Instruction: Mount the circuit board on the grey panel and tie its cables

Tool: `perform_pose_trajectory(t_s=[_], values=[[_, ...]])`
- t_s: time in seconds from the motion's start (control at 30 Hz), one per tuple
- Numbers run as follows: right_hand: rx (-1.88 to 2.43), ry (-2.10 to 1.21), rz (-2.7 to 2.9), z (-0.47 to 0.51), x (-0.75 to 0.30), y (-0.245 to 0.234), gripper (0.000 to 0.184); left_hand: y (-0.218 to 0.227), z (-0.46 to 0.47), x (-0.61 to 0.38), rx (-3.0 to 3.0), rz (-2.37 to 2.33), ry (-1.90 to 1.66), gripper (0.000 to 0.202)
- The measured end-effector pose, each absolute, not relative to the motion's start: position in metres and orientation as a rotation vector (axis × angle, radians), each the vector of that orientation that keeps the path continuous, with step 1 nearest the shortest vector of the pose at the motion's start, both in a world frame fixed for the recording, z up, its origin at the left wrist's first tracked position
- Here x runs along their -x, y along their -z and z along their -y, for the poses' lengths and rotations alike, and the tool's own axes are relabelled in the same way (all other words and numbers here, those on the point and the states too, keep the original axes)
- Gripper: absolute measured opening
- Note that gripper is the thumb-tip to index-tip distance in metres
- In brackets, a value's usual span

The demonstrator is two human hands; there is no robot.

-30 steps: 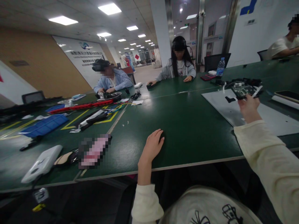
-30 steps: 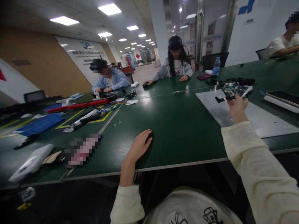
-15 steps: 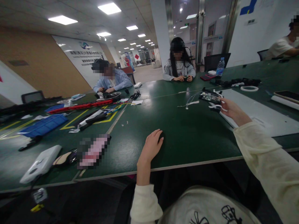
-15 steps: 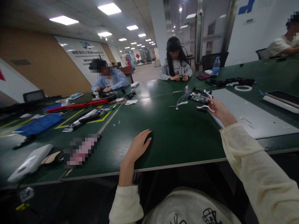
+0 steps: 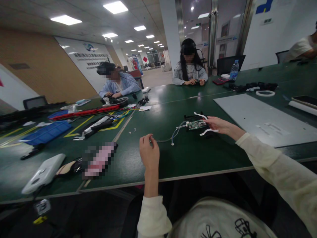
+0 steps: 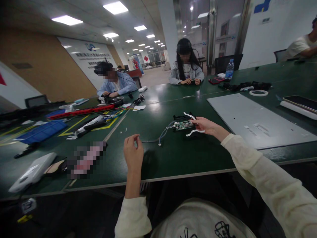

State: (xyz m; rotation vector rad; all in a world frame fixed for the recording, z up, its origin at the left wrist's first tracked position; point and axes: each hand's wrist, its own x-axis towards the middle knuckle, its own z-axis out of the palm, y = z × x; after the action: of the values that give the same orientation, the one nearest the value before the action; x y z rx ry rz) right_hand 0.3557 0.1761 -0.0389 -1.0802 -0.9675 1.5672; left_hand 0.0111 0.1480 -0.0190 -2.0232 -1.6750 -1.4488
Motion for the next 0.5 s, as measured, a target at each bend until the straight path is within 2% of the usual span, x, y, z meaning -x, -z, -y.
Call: perform_pose_trajectory(t_s=[0.17, 0.33, 0.4, 0.5], values=[[1.096, -1.693, 0.953, -0.167, -0.342, 0.042, 0.028, 0.017, -0.146, -0.014, 1.927, 1.645, 1.527, 0.027], [1.103, -1.713, 1.096, -0.156, -0.330, 0.034, 0.036, 0.003, -0.165, -0.040, 2.395, 1.534, 1.407, 0.025], [1.129, -1.686, 1.133, -0.156, -0.329, 0.033, 0.037, -0.005, -0.187, -0.054, 2.611, 1.482, 1.302, 0.025], [1.176, -1.601, 1.122, -0.158, -0.335, 0.036, 0.035, -0.011, -0.225, -0.074, 2.818, 1.398, 0.934, 0.024]])
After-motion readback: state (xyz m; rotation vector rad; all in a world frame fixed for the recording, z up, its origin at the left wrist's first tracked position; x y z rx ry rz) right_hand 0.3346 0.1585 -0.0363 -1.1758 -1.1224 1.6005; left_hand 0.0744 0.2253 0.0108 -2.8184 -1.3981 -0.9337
